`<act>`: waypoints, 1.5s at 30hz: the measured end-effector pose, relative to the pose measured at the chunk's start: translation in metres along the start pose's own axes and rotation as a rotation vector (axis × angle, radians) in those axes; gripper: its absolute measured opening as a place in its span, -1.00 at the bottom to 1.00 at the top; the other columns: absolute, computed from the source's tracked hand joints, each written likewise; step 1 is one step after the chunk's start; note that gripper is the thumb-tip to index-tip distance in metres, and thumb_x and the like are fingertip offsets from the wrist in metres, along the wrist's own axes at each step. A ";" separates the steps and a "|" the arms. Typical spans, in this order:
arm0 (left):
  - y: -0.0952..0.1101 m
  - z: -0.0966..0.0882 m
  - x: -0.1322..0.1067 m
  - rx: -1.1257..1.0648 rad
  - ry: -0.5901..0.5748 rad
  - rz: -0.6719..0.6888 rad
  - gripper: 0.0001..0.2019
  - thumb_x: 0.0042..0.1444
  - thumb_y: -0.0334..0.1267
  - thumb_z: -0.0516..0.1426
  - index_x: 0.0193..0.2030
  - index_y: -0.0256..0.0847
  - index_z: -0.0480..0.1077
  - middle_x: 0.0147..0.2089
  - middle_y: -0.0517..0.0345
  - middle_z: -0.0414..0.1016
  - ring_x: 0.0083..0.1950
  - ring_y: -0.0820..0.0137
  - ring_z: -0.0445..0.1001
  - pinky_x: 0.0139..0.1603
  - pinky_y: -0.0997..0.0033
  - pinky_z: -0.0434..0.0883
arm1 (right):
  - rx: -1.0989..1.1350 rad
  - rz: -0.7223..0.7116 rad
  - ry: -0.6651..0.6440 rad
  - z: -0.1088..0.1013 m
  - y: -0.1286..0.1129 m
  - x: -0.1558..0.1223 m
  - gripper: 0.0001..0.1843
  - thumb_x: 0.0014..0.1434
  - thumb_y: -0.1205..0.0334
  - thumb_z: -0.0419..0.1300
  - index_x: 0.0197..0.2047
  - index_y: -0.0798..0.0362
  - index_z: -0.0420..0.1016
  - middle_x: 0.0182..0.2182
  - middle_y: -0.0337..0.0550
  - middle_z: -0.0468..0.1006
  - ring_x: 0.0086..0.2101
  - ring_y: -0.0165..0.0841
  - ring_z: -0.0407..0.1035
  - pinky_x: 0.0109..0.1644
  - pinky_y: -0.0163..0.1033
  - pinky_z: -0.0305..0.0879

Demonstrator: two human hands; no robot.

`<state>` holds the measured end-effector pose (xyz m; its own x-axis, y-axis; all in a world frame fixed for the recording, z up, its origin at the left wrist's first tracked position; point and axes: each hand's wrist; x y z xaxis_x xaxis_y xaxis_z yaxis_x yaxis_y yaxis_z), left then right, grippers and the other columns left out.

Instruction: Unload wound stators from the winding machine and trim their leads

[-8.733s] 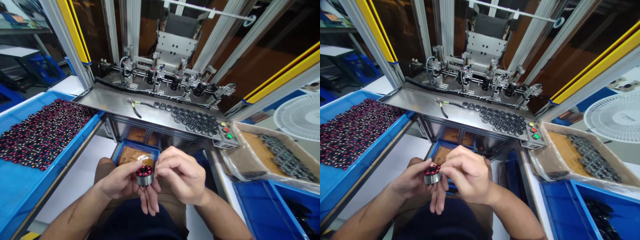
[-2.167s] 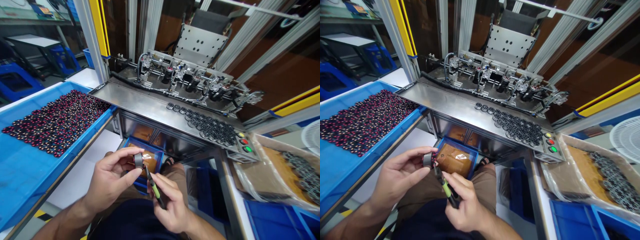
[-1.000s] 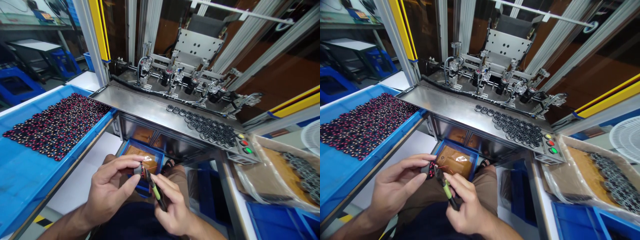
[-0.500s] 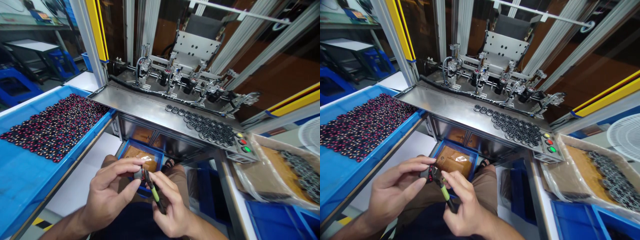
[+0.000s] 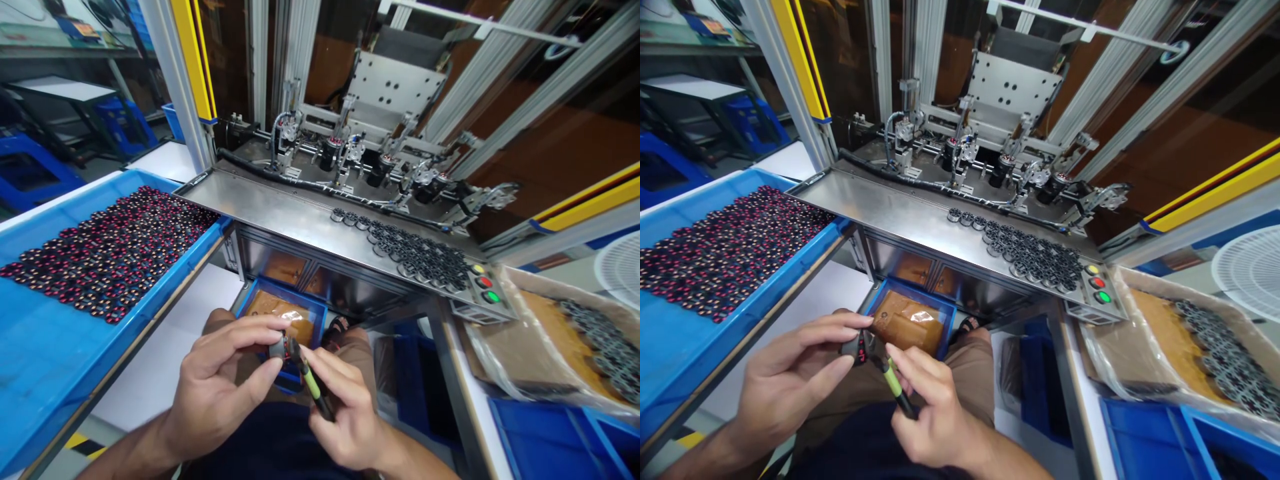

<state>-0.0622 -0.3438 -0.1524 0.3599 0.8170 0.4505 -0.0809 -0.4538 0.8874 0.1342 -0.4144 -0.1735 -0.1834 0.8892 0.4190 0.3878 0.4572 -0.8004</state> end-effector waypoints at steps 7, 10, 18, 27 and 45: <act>-0.004 -0.002 0.004 0.039 -0.009 0.055 -0.62 0.09 -0.60 0.20 -0.02 -0.10 0.48 0.09 0.09 0.55 0.13 0.30 0.52 0.15 0.30 0.51 | -0.035 0.209 0.058 -0.003 0.006 -0.009 -0.13 -0.09 0.54 0.09 0.33 -0.05 0.27 -0.25 -0.12 0.53 -0.27 -0.28 0.43 -0.15 -0.18 0.44; -0.011 -0.006 0.008 0.151 -0.022 0.221 -0.56 0.00 -0.62 0.25 0.01 -0.16 0.46 0.18 -0.03 0.45 0.13 0.21 0.50 0.13 0.20 0.53 | -0.034 0.288 0.057 -0.005 0.008 -0.013 -0.14 -0.08 0.56 0.09 0.33 -0.05 0.26 -0.19 -0.10 0.54 -0.22 -0.29 0.45 -0.07 -0.17 0.45; -0.019 -0.012 0.015 0.416 0.014 0.382 -0.41 -0.04 -0.55 0.32 0.16 -0.17 0.37 0.10 -0.04 0.47 0.11 0.21 0.51 0.14 0.15 0.53 | 0.049 0.371 0.078 -0.012 0.000 -0.024 -0.22 -0.01 0.54 0.14 0.31 0.00 0.31 -0.19 -0.05 0.58 -0.23 -0.28 0.48 -0.06 -0.16 0.48; -0.007 -0.012 0.019 0.608 -0.036 0.475 -0.62 0.02 -0.50 0.30 -0.01 -0.18 0.42 0.04 0.03 0.54 0.05 0.32 0.58 0.10 0.41 0.53 | 0.350 0.365 -0.005 -0.024 -0.034 -0.022 -0.21 -0.01 0.53 0.14 0.31 -0.06 0.30 -0.22 -0.05 0.54 -0.34 -0.37 0.48 -0.27 -0.25 0.49; -0.011 -0.011 0.015 0.384 -0.031 0.503 -0.25 -0.04 -0.69 0.25 0.28 -0.10 0.24 0.03 -0.03 0.63 0.05 0.22 0.61 0.06 0.17 0.61 | 0.544 0.363 -0.131 -0.029 -0.035 -0.018 -0.11 -0.05 0.55 0.11 0.36 -0.13 0.21 -0.10 -0.07 0.53 -0.17 -0.31 0.51 -0.06 -0.07 0.49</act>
<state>-0.0660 -0.3228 -0.1547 0.3921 0.4626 0.7951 0.0900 -0.8795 0.4673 0.1497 -0.4467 -0.1405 -0.2485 0.9671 0.0545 -0.0593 0.0410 -0.9974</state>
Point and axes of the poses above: each hand's wrist, its own x-axis towards the middle knuckle, its own z-axis out of the palm, y = z × x
